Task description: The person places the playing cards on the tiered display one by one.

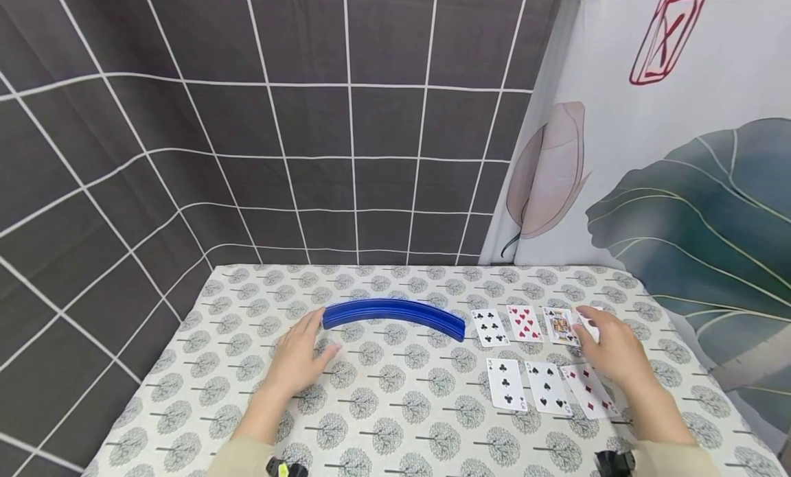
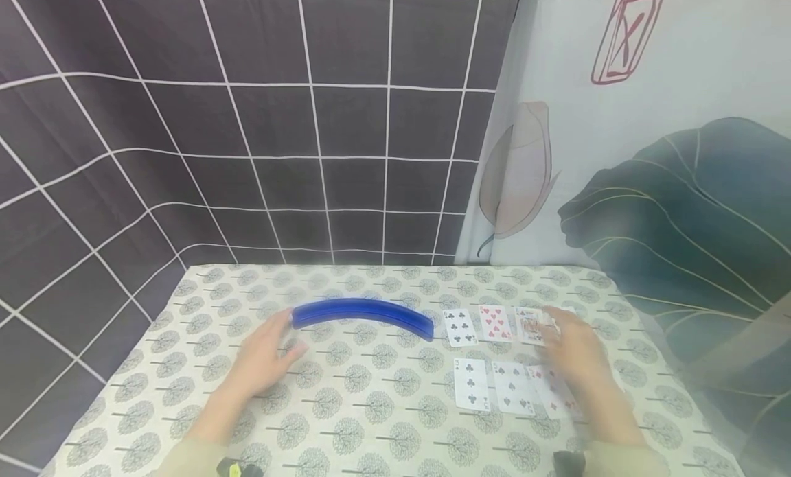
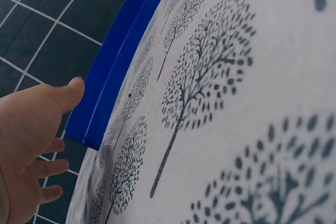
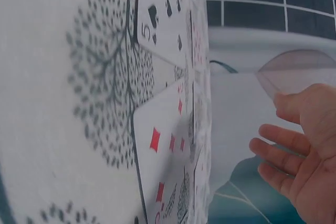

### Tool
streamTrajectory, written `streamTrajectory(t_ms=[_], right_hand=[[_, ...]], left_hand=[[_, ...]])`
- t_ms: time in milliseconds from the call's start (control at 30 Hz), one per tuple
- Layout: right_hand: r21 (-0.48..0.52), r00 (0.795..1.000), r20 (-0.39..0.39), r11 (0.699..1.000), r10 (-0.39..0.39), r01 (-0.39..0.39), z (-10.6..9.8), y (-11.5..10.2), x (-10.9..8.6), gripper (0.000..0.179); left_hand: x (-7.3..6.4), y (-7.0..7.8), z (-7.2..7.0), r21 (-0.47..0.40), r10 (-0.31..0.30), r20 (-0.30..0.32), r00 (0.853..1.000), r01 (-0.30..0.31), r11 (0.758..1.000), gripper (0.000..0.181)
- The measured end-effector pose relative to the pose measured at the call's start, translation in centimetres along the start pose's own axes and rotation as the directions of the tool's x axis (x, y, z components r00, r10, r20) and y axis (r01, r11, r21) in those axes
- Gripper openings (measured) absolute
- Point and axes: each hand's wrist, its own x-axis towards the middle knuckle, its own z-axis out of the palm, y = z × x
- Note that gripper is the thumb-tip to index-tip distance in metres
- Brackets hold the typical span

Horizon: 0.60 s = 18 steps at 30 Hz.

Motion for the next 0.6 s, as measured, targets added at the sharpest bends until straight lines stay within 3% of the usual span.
streamTrajectory(t_ms=[233,600], right_hand=[[-0.019,1.000,-0.004,0.999,0.026,-0.026,0.3,1.0,0.4,0.042],[-0.022,0.998,0.010,0.998,0.059,-0.059,0.8,2.9,1.0,0.044]], left_hand=[[0.5,-0.3,0.4,-0.028,-0.036,0.027,0.999,0.037,0.999,0.069],[1.8,-0.6,0.8,-0.073,-0.075,0.035,0.997,0.077,0.994,0.074]])
